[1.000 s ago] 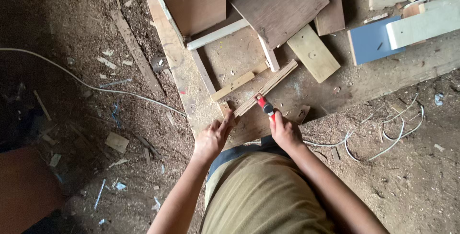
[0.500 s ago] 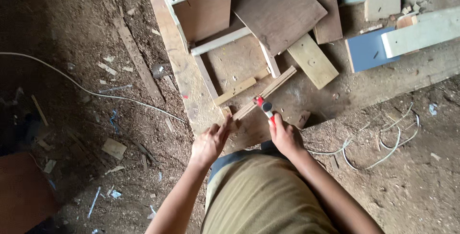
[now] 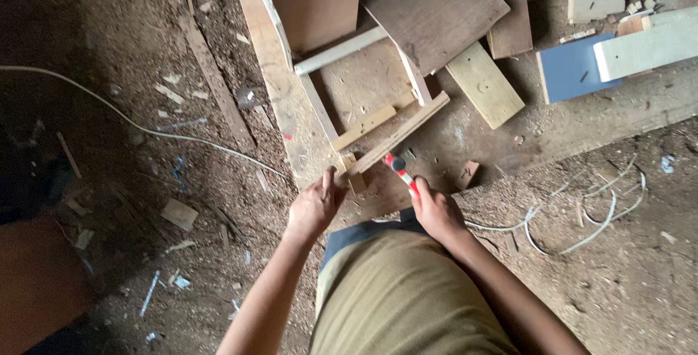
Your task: The person handles several small wooden pieces, aligns them, and uses a hammer to tap them into place. They then pick up additional pieces and fit them together to form a small wooden structure.
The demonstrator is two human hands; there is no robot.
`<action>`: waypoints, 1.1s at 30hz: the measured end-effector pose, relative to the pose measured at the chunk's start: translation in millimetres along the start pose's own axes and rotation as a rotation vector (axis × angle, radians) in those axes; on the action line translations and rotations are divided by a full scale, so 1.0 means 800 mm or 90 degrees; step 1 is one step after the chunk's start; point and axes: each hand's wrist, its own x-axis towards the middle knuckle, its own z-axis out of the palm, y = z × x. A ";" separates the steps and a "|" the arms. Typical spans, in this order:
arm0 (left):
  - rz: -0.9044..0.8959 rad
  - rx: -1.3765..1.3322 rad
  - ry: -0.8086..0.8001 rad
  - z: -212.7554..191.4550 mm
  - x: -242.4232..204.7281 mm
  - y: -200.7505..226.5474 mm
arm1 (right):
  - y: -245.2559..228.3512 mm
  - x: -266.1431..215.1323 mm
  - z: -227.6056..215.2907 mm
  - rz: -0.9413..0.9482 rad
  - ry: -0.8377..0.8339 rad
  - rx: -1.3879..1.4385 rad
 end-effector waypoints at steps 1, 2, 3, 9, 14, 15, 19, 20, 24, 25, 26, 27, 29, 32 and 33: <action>0.001 -0.002 0.007 -0.007 0.001 0.001 | -0.004 0.003 -0.002 -0.057 0.048 0.015; 0.001 -0.004 0.015 -0.015 0.003 0.003 | -0.007 0.005 -0.005 -0.114 0.096 0.029; 0.003 -0.011 0.014 -0.016 -0.002 0.009 | -0.007 -0.003 -0.009 -0.163 0.138 0.041; 0.072 -0.006 0.125 -0.039 -0.024 0.013 | -0.003 -0.003 -0.033 -0.241 0.170 0.118; 0.065 -0.110 0.179 -0.047 -0.043 -0.002 | -0.001 0.011 -0.032 -0.278 0.174 0.096; 0.037 -0.113 0.144 -0.047 -0.045 -0.004 | -0.007 0.014 -0.022 -0.234 0.105 0.119; 0.123 -0.088 0.227 -0.051 -0.040 -0.001 | -0.048 0.036 0.016 -0.322 -0.061 0.004; 0.087 -0.070 0.175 -0.054 -0.035 -0.002 | -0.053 0.039 0.013 -0.374 -0.004 0.031; 0.084 -0.063 0.224 -0.039 -0.037 -0.008 | -0.027 0.012 -0.030 -0.483 0.193 0.136; 0.060 -0.051 0.189 -0.036 -0.038 -0.011 | -0.022 0.006 -0.039 -0.450 0.179 0.153; 0.036 -0.039 0.153 -0.032 -0.037 -0.011 | -0.017 -0.001 -0.048 -0.417 0.165 0.169; 0.016 -0.025 0.116 -0.029 -0.035 -0.009 | -0.015 -0.007 -0.053 -0.379 0.155 0.186; -0.042 0.015 0.017 -0.020 -0.034 -0.001 | -0.014 -0.011 -0.057 -0.272 0.113 0.196; -0.048 -0.026 -0.036 -0.009 -0.040 0.011 | -0.019 -0.015 -0.062 -0.214 0.118 0.186; -0.034 -0.057 -0.038 -0.006 -0.041 0.013 | -0.022 -0.017 -0.065 -0.210 0.131 0.178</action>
